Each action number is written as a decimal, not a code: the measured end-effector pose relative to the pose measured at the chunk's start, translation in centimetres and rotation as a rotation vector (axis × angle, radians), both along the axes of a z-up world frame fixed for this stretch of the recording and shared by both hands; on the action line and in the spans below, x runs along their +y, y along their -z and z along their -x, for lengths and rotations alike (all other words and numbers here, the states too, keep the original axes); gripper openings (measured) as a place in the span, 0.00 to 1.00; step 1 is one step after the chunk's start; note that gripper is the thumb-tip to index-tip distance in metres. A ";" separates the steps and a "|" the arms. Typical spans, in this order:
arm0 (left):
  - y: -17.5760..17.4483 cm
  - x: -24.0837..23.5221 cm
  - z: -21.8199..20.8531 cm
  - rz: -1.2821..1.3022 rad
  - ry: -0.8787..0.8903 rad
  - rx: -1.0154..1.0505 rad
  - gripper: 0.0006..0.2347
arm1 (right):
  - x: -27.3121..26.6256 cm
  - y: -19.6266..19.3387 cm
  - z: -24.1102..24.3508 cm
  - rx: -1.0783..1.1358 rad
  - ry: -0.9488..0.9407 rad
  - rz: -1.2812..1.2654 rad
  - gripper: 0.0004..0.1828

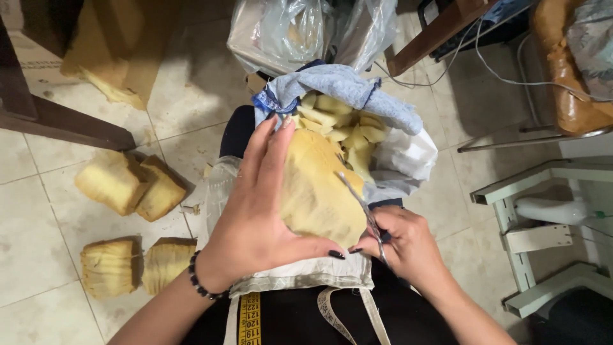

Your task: Cutting large pieces of yellow foam into smaller pieces using scissors and collecting them in a bag.

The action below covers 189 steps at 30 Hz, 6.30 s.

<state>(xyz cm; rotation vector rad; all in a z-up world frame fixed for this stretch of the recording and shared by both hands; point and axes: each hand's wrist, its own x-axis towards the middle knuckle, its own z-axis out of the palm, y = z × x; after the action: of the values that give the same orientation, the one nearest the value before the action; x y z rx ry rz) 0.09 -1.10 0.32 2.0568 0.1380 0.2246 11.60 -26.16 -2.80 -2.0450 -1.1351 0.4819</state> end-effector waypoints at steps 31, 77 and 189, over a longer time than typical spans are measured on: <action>1.5 1.2 -3.2 0.193 -0.030 0.002 0.18 | 0.0 0.8 -2.0 0.083 -0.038 0.215 0.30; 0.9 1.2 -5.7 0.126 0.130 0.364 0.19 | 0.6 -1.4 -4.2 0.063 -0.159 0.515 0.31; 2.9 0.7 0.5 0.920 -0.114 0.193 0.22 | -0.6 -1.8 -2.8 -0.057 -0.221 0.339 0.39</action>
<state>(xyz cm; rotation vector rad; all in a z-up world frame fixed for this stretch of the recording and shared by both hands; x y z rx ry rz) -0.37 -0.39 -2.56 1.1492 0.3972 0.0133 14.41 -26.80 -0.96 -2.2400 -1.4004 0.7746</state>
